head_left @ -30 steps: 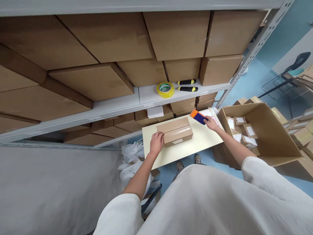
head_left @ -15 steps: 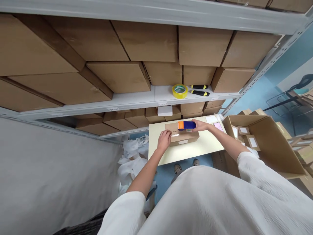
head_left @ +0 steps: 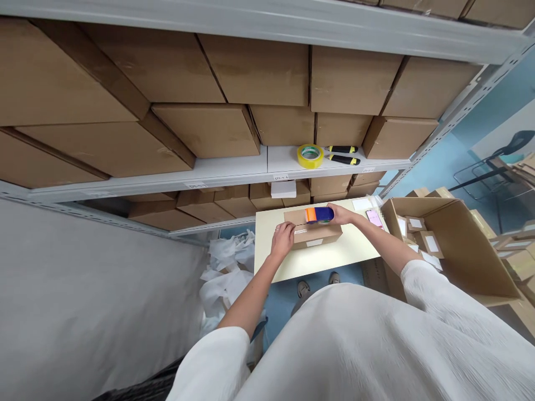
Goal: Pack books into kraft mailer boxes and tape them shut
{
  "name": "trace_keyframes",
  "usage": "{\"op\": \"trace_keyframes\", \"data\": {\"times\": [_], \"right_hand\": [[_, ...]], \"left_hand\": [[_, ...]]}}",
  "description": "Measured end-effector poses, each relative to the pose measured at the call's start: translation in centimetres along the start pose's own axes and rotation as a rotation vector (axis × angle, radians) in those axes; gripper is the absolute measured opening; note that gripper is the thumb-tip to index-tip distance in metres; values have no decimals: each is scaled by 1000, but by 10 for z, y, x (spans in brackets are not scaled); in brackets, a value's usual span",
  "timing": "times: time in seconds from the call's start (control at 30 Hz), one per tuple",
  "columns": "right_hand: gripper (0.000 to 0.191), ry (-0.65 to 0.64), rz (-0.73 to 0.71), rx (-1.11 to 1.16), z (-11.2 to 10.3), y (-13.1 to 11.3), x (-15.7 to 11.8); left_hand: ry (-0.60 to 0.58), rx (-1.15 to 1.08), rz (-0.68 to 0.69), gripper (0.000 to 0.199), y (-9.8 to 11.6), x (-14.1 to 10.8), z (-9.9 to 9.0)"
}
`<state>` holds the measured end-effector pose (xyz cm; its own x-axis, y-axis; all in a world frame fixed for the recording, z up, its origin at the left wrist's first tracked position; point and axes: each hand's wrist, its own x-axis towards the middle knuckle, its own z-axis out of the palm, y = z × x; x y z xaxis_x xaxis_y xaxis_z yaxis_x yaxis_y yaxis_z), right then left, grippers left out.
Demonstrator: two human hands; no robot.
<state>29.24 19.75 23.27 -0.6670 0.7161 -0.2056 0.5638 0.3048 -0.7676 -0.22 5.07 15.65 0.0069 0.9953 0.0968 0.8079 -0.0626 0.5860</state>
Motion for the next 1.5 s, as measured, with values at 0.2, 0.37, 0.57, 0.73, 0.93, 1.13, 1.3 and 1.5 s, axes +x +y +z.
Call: {"op": "trace_keyframes", "data": {"times": [0.2,0.37,0.57,0.73,0.93,1.13,1.3,1.5], "right_hand": [[49,-31,-14,-21,1,8,3],[49,-12,-30,-23,1,9,6],[46,-20,-75,-21,2,9,6],[41,-28,-82,-114,3,5,6],[39,-86,-29,-379,3,-10,6],[32,-125,-40,-545,5,-22,7],[30,-140,-34,-560,7,-28,6],[32,-144,-35,-581,7,-31,8]], "left_hand": [[-6,-63,-95,31,9,9,-3],[-1,-500,-314,34,29,38,6],[-20,-920,-608,33,40,62,14],[16,-986,-622,38,37,61,7],[152,-984,-712,50,35,56,0],[193,-934,-726,56,29,54,0],[200,-899,-721,58,17,54,-5],[210,-917,-732,59,-2,52,-14]]}}
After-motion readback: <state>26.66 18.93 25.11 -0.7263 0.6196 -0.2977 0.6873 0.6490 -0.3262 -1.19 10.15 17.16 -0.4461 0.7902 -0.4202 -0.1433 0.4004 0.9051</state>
